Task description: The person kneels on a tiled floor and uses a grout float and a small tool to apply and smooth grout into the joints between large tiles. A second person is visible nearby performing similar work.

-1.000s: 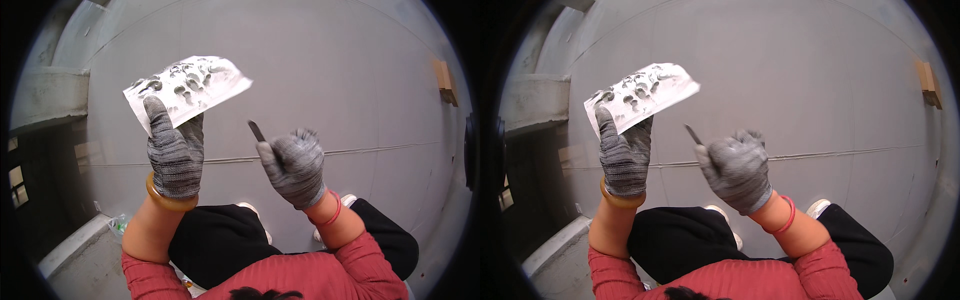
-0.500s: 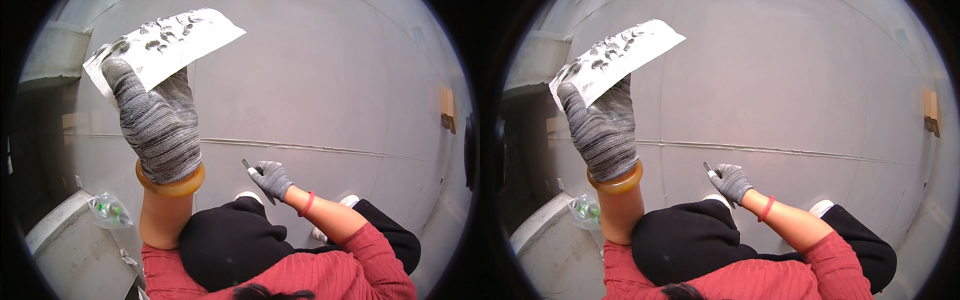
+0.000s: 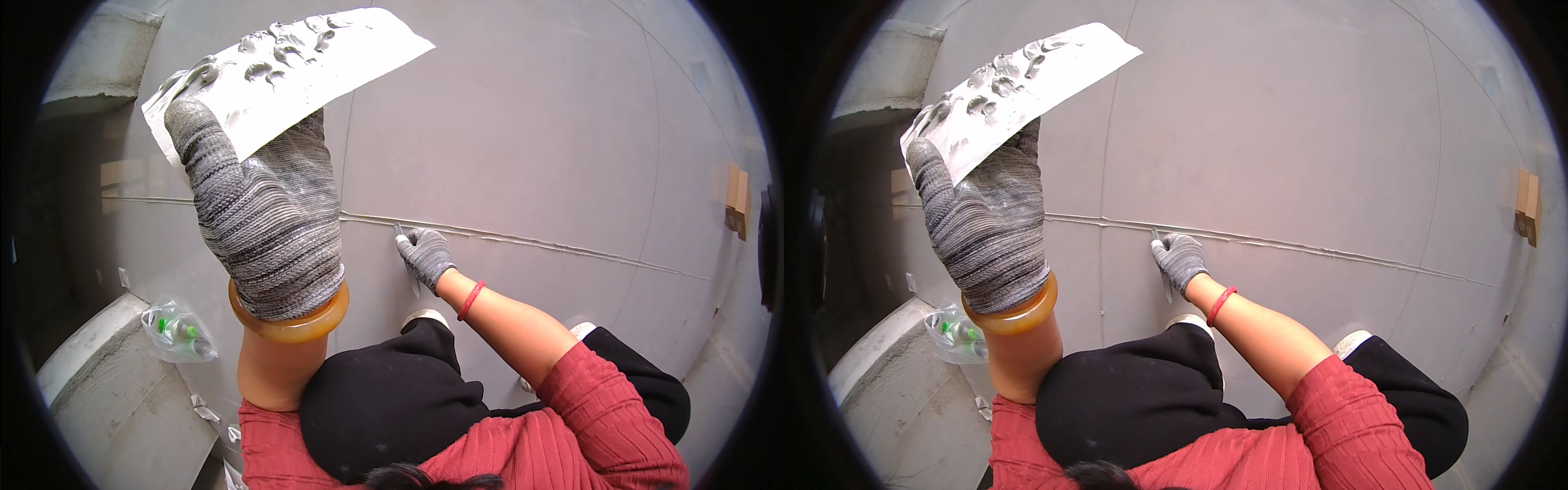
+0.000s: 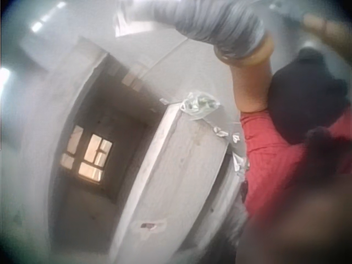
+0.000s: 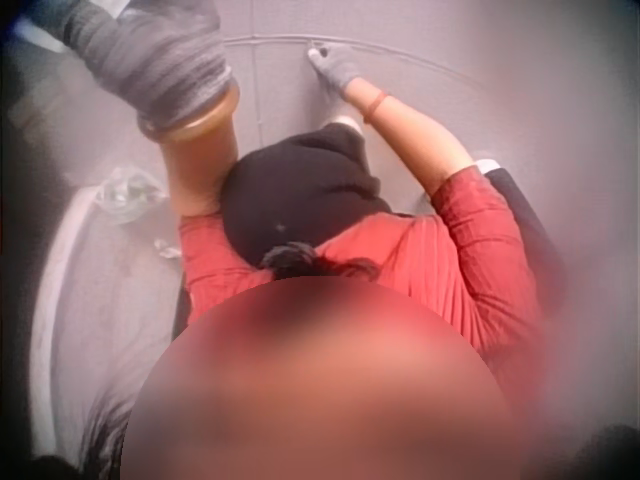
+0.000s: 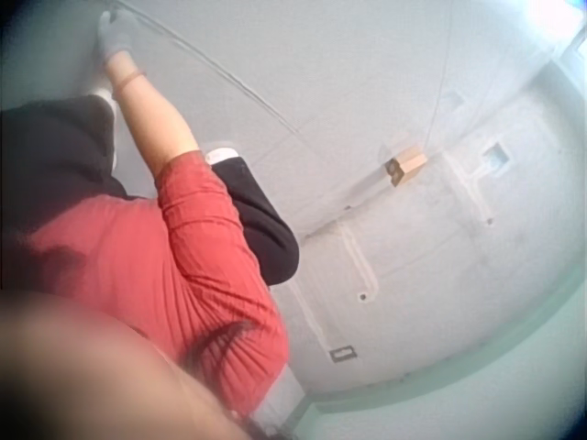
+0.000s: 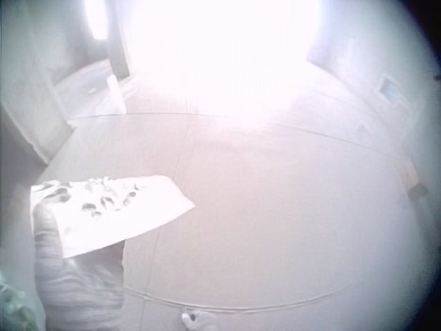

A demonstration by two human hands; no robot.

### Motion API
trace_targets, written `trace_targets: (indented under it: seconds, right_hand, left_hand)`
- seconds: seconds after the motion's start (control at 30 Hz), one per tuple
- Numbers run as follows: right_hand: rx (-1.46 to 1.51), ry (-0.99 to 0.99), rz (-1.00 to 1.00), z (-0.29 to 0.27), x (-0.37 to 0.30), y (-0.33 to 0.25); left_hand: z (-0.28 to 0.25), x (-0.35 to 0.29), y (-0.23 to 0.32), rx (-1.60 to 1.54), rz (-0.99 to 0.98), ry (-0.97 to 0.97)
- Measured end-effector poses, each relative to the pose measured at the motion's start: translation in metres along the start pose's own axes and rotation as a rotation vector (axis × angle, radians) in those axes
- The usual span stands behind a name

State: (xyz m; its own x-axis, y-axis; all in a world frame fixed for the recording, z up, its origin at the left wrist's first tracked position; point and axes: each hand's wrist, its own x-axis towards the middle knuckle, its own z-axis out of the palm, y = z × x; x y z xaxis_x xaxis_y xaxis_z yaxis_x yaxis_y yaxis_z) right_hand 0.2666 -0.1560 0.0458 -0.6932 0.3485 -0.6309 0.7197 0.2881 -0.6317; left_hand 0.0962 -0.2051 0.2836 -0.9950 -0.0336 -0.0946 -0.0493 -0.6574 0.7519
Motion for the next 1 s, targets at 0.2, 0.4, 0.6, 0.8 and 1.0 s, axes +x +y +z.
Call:
trace_targets:
  seconds: [0.2, 0.4, 0.6, 0.8, 1.0]
  right_hand:
    - [0.083, -0.041, 0.037, -0.003, 0.01, -0.002]
    - [0.076, -0.042, 0.045, -0.008, 0.014, 0.001]
    - [0.105, -0.081, 0.093, -0.008, 0.017, 0.001]
    - [0.096, -0.087, 0.142, -0.008, 0.023, 0.002]
    - [0.094, -0.092, 0.2, -0.019, 0.026, 0.007]
  left_hand:
    - [0.004, 0.003, 0.0, -0.007, 0.026, 0.01]
    - [0.01, 0.0, -0.005, -0.016, 0.004, 0.034]
    - [0.008, 0.001, -0.005, 0.014, -0.012, 0.033]
    - [0.008, 0.002, -0.008, 0.031, -0.009, -0.004]
    - [0.013, 0.001, -0.009, 0.049, -0.002, -0.017]
